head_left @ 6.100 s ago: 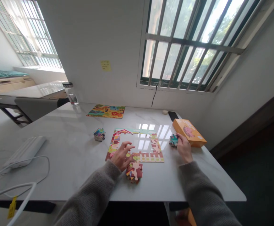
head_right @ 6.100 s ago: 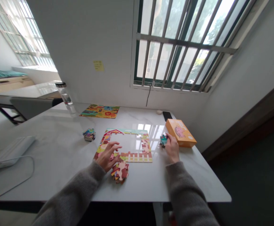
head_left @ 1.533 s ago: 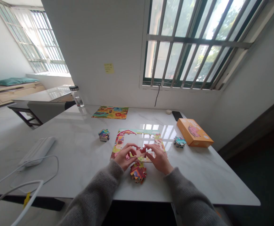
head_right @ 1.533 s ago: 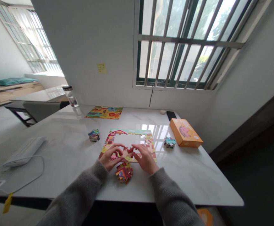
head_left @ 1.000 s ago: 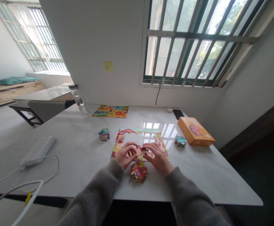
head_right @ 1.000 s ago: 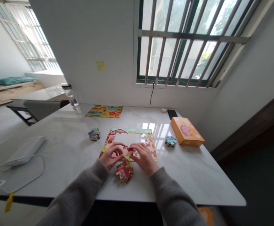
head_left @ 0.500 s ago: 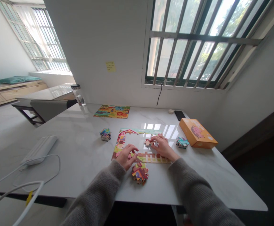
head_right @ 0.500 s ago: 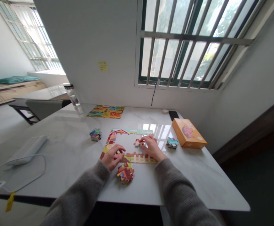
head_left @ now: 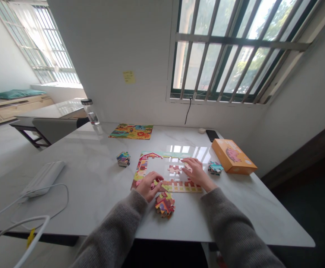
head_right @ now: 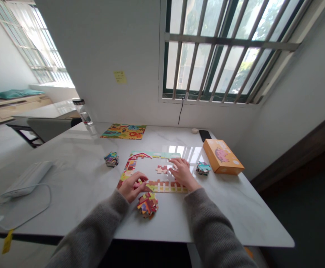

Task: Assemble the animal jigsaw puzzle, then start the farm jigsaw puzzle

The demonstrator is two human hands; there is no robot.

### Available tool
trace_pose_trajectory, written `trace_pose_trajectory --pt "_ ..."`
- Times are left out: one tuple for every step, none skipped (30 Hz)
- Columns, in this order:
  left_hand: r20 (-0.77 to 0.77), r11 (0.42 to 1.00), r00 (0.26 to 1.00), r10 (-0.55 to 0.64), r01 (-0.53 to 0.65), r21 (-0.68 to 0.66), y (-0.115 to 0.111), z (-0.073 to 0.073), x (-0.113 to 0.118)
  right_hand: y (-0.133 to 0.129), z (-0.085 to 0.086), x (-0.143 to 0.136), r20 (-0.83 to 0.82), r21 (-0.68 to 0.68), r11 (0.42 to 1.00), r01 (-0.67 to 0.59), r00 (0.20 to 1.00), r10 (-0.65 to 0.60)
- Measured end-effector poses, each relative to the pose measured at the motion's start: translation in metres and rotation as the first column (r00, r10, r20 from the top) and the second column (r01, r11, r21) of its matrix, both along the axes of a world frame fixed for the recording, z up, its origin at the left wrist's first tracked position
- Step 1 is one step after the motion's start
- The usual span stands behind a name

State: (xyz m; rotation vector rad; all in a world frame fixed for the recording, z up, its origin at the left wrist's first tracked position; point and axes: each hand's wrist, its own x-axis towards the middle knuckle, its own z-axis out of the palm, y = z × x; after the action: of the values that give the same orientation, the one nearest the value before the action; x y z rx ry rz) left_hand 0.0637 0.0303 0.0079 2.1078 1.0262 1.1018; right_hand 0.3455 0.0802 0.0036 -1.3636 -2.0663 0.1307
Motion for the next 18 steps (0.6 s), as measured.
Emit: trace_pose_trajectory --pt "-0.008 1.0 1.0 0.002 -0.002 0.001 0.0 0.0 0.0 0.0 0.002 0.007 -0.02 0.006 1.0 0.028 0.999 -0.028" --pt "-0.018 1.0 1.0 0.005 -0.005 0.003 -0.001 0.001 0.0 0.0 0.003 0.014 -0.036 0.012 0.999 0.046 0.998 -0.046" --pt "-0.03 1.0 1.0 0.005 -0.005 0.006 -0.001 0.001 0.0 0.0 0.003 0.021 -0.045 0.013 0.999 0.053 0.998 -0.052" --pt "-0.039 1.0 0.999 0.006 -0.005 0.011 -0.001 0.001 0.0 0.0 0.002 0.027 -0.047 0.008 0.999 0.05 0.998 -0.049" --pt "-0.044 1.0 0.999 0.005 -0.004 0.018 -0.001 0.002 0.0 0.001 0.0 0.031 -0.041 -0.001 0.999 0.041 0.998 -0.041" --pt "-0.044 1.0 0.999 0.004 -0.003 0.024 -0.001 0.002 0.0 0.001 -0.003 0.034 -0.025 -0.014 0.999 0.031 0.999 -0.032" --pt "-0.043 1.0 0.999 0.004 -0.002 0.029 -0.001 0.002 0.0 0.001 -0.006 0.035 -0.002 -0.028 0.999 0.02 1.0 -0.02" --pt "-0.041 0.999 0.999 0.003 -0.002 0.033 0.0 0.002 0.0 0.001 -0.009 0.035 0.023 -0.042 0.999 0.011 1.0 -0.01" --pt "-0.04 0.999 0.999 0.003 -0.002 0.035 0.0 0.001 -0.001 0.001 -0.012 0.035 0.047 -0.054 0.999 0.003 0.999 0.0" --pt "-0.039 0.999 0.999 0.002 -0.001 0.038 0.0 0.001 -0.001 0.001 -0.014 0.034 0.067 -0.065 0.998 -0.003 0.998 0.007" --pt "-0.041 0.999 0.999 0.002 0.0 0.039 0.0 0.001 -0.001 0.0 -0.016 0.033 0.083 -0.072 0.997 -0.004 0.996 0.01" --pt "-0.044 0.999 0.999 0.0 0.001 0.038 0.0 0.001 -0.001 0.0 -0.016 0.032 0.097 -0.077 0.997 -0.001 0.995 0.008" --pt "-0.048 0.999 0.999 -0.001 0.003 0.037 -0.001 0.001 -0.001 0.0 -0.016 0.031 0.11 -0.081 0.997 0.008 0.994 0.001" --pt "-0.053 0.999 0.999 -0.004 0.005 0.032 -0.001 0.001 0.0 -0.001 -0.016 0.03 0.124 -0.084 0.996 0.019 0.992 -0.009" --pt "-0.06 1.0 0.998 -0.006 0.007 0.024 -0.002 0.001 0.0 -0.001 -0.015 0.029 0.139 -0.087 0.996 0.031 0.99 -0.018" --pt "-0.067 1.0 0.998 -0.008 0.009 0.014 -0.002 0.001 0.0 -0.002 -0.014 0.028 0.155 -0.092 0.995 0.043 0.988 -0.028" --pt "-0.07 1.0 0.998 -0.008 0.009 0.003 -0.002 0.0 0.001 -0.002 -0.012 0.028 0.17 -0.096 0.994 0.056 0.985 -0.039" --pt "-0.067 1.0 0.998 -0.007 0.006 -0.007 -0.001 0.0 0.001 -0.003 -0.012 0.027 0.183 -0.099 0.993 0.07 0.982 -0.051"
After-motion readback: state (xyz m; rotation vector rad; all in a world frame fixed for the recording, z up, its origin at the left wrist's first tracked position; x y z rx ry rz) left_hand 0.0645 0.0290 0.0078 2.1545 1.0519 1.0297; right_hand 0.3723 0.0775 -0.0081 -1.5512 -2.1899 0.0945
